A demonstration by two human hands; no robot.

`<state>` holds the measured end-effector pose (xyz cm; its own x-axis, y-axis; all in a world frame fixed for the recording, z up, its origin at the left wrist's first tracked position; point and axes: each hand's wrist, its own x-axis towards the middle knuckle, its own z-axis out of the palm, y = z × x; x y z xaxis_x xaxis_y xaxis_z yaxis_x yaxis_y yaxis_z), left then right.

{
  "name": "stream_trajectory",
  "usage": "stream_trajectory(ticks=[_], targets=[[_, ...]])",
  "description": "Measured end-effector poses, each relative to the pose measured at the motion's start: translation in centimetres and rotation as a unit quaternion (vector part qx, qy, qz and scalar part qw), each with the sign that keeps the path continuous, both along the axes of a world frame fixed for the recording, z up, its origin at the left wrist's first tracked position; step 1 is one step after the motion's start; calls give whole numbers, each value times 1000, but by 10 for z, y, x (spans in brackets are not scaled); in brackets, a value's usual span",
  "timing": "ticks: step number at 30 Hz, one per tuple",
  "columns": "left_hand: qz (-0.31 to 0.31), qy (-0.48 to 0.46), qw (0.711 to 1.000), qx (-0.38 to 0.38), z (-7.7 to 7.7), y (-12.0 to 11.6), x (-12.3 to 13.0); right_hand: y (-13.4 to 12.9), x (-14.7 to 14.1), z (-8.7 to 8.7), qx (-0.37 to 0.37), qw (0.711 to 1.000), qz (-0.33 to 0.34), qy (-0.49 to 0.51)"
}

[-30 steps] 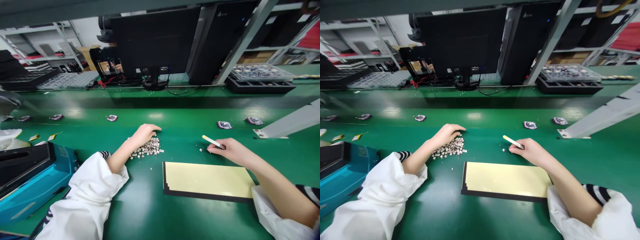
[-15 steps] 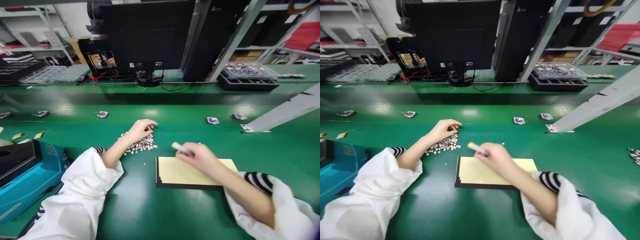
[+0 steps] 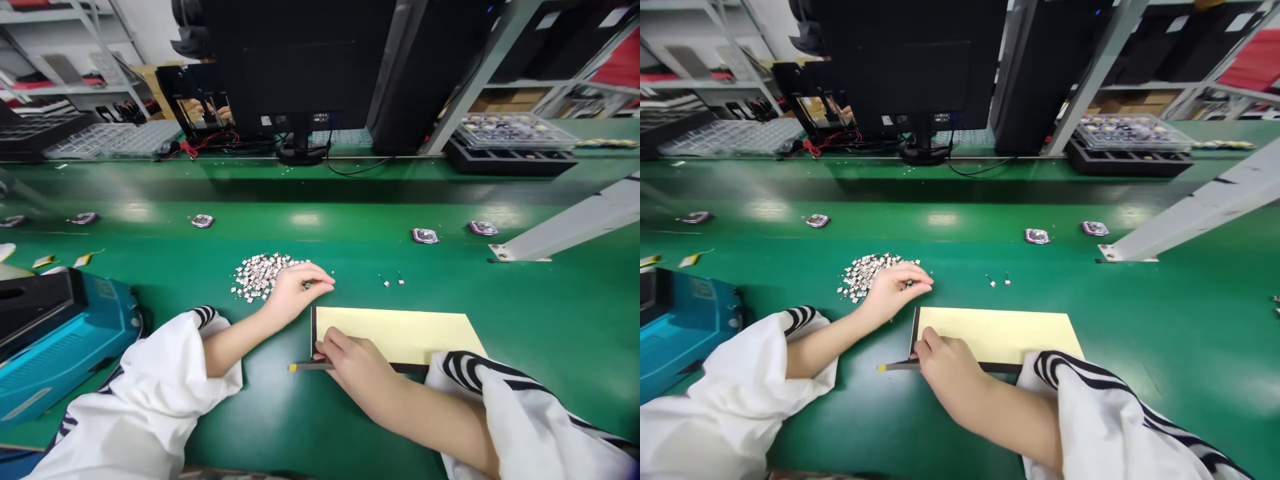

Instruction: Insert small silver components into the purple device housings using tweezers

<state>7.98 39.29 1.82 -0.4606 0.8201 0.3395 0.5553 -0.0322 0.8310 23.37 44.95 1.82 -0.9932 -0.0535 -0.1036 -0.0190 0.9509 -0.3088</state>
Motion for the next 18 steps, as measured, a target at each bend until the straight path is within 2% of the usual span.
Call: stream_trajectory(ticks=[4, 9, 12, 16, 18], targets=[[-57, -21, 998, -18, -11, -7, 19, -5, 1, -4, -11, 999, -25, -16], [-110, 28, 990, -83, -16, -7, 19, -5, 0, -1, -86, 993, -77, -28], [-112, 13, 990, -88, -19, -5, 18, 3, -3, 2, -173, 978, -117, -21], [-88, -56, 994, -28, -22, -8, 18, 26, -9, 5, -288, 939, -189, 10], [-55, -30, 998, 6, -19, -11, 18, 41, -13, 5, -333, 914, -229, 39]])
